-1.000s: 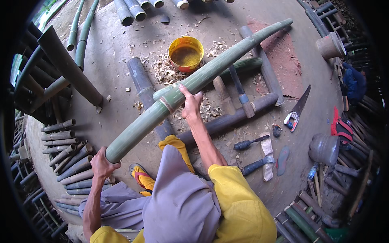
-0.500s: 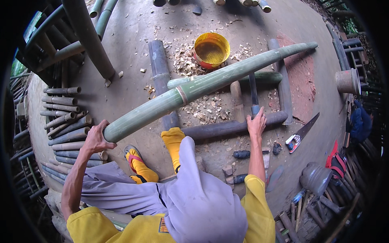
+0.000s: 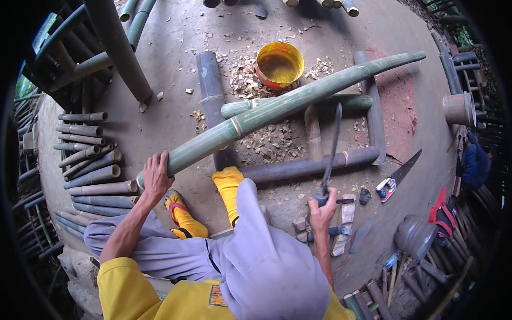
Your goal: The person sits on the ground and uses a knife to shave and shape a long bamboo pole. They also use a chisel and a wooden mallet to hollow out the end of the bamboo and remove the internal nodes.
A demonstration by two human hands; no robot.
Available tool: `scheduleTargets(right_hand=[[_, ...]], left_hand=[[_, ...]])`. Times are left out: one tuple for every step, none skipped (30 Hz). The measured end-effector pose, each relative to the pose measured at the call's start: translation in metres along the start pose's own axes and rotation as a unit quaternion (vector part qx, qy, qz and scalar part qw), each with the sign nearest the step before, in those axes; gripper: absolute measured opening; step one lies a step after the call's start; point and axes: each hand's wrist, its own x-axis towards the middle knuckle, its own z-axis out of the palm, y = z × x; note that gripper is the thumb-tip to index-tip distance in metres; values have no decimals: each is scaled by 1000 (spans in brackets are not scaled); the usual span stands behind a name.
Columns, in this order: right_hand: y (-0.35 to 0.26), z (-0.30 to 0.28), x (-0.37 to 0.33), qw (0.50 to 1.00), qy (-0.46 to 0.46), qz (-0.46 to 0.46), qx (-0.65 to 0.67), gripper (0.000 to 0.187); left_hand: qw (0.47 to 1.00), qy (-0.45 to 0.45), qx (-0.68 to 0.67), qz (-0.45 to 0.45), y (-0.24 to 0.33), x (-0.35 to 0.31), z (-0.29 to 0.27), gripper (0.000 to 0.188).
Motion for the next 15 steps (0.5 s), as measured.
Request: scheduleTargets(right_hand=[[-24, 20, 1, 995, -28, 23, 96, 21], [-38, 37, -1, 991, -46, 34, 118, 18], [-57, 49, 3, 981, -105, 74, 142, 17], [-58, 63, 4, 951, -145, 127, 242, 17], [-55, 75, 6, 952, -167, 123, 225, 16], [-53, 89, 12, 955, -188, 92, 211, 16], [-45, 101, 18, 958, -206, 87, 179, 17], [-48, 110, 27, 960, -226, 67, 148, 19], [-44, 122, 38, 955, -240, 78, 158, 20], [-40, 132, 46, 948, -254, 91, 169, 22], [-45, 141, 55, 941, -257, 121, 187, 23], [-49, 149, 64, 932, -258, 151, 205, 24], [-52, 154, 71, 924, -254, 182, 220, 25], [-51, 158, 76, 920, -246, 186, 240, 25], [-48, 162, 81, 916, -238, 189, 261, 25]], left_hand=[[999, -9, -35, 0, -4, 0, 14, 84], [997, -18, -78, 5, -6, 3, 26, 83], [992, -26, -120, 9, -8, 6, 33, 82], [985, -78, -155, 6, -9, 14, 32, 81], [972, -141, -188, -2, -9, 19, 23, 81], [957, -193, -218, -14, -13, 23, 18, 80], [962, -162, -219, -7, -17, 25, 27, 77], [962, -156, -223, 7, -16, 28, 26, 74], [962, -149, -227, 22, -15, 31, 26, 72], [962, -144, -231, 35, -14, 31, 26, 70], [961, -145, -231, 33, -18, 31, 27, 69], [961, -146, -232, 32, -21, 32, 29, 68], [960, -147, -235, 36, -21, 33, 31, 66], [959, -150, -240, 36, -22, 32, 31, 66], [957, -152, -244, 37, -23, 32, 32, 66]])
